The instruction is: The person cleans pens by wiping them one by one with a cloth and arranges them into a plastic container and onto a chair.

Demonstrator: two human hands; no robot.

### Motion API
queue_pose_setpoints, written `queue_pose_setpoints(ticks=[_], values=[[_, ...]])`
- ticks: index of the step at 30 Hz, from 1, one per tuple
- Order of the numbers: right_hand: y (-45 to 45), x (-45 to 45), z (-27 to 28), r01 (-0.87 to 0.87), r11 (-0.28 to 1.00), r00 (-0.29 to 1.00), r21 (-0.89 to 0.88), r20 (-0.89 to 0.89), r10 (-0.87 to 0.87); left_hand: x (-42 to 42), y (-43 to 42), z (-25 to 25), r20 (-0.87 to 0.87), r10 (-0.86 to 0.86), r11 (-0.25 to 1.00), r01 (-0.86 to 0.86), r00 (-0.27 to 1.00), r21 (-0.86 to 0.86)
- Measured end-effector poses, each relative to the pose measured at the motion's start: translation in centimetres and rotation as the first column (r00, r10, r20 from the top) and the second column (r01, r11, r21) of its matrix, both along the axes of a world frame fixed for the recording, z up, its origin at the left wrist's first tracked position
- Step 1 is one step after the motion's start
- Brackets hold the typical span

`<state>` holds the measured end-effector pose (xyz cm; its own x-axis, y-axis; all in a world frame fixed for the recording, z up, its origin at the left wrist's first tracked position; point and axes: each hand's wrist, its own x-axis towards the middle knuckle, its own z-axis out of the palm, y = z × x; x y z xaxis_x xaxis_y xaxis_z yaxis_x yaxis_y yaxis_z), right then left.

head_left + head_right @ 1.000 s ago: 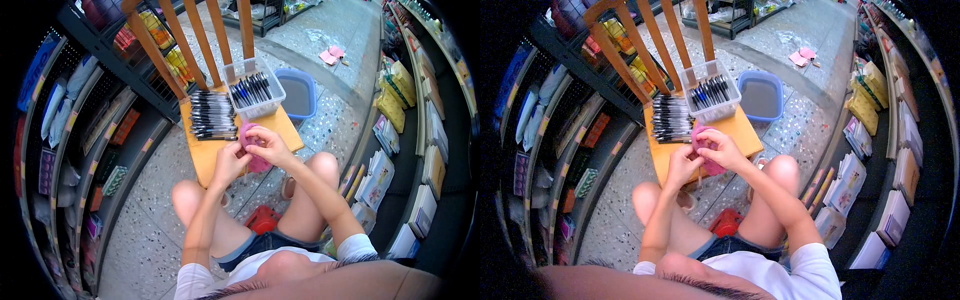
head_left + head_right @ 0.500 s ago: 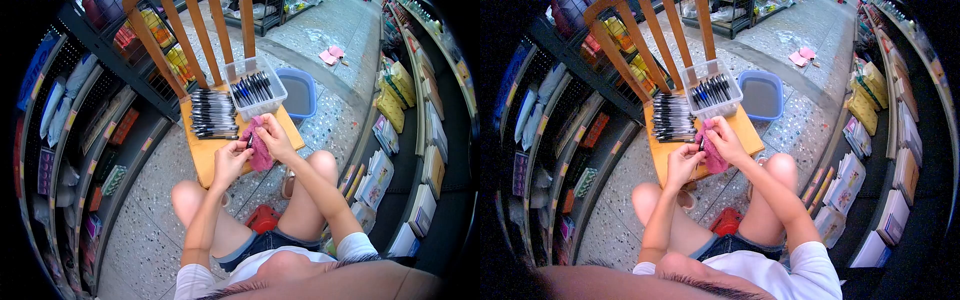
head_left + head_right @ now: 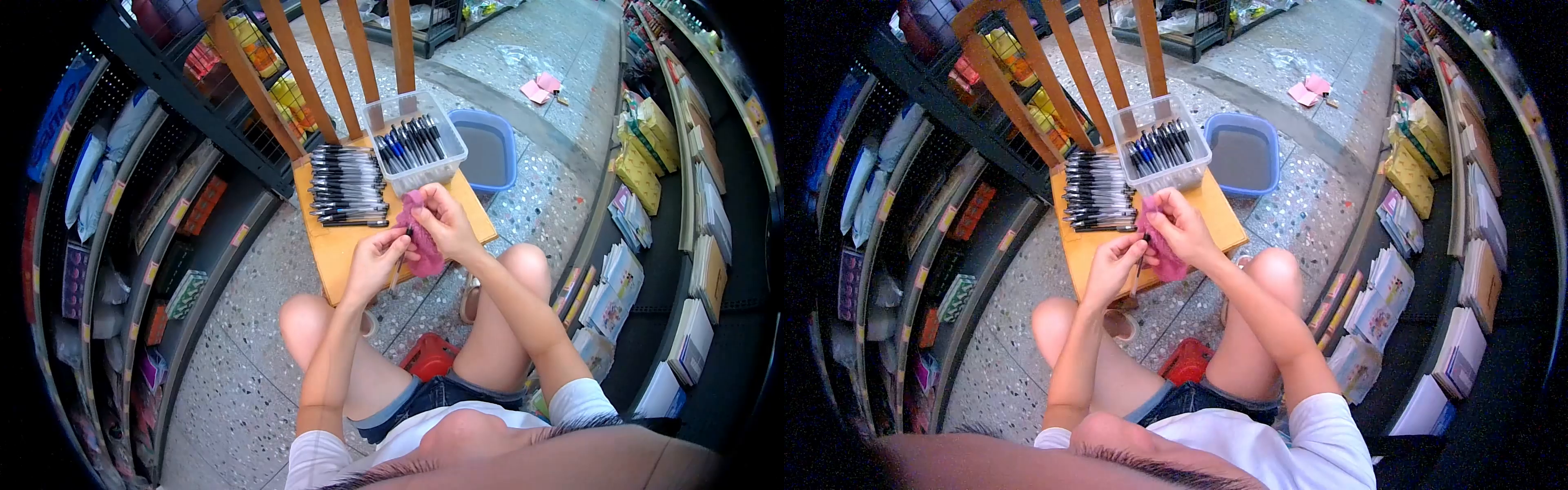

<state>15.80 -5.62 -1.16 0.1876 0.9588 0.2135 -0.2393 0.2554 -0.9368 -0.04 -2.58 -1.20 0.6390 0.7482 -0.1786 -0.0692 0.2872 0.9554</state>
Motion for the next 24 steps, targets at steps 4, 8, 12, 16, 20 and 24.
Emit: queue_pose_setpoints(ticks=[4, 8, 12, 16, 20, 24], values=[[0.5, 1.6, -0.2, 0.134, 0.991, 0.991, 0.001, 0.019, -0.134, -0.8, 0.4, 0.0, -0.151, -0.055, 0.995, 0.067, 0.987, 0.074], [0.0, 2.0, -0.6, 0.188, 0.981, 0.980, -0.052, 0.080, -0.183, -1.0, -0.1, 0.7, -0.222, -0.092, 0.987, 0.119, 0.971, 0.108], [0.0, 0.9, 0.3, 0.003, 0.997, 0.960, -0.081, -0.280, -0.025, -0.6, 0.0, -0.3, -0.085, -0.045, 0.996, 0.051, 0.995, 0.074], [0.0, 0.1, 0.0, -0.123, 0.985, 0.895, -0.124, -0.443, 0.056, -0.4, 0.1, 0.1, -0.024, -0.059, 0.997, 0.060, 0.998, 0.050], [0.1, -0.2, -0.3, -0.175, 0.969, 0.887, -0.176, -0.455, 0.077, -0.3, 0.0, -0.8, 0.011, -0.021, 0.999, 0.021, 1.000, 0.035], [-0.2, -0.4, -0.4, -0.267, 0.946, 0.866, -0.182, -0.477, 0.152, 0.0, -0.1, -1.7, 0.020, 0.065, 0.996, -0.067, 0.998, 0.065]])
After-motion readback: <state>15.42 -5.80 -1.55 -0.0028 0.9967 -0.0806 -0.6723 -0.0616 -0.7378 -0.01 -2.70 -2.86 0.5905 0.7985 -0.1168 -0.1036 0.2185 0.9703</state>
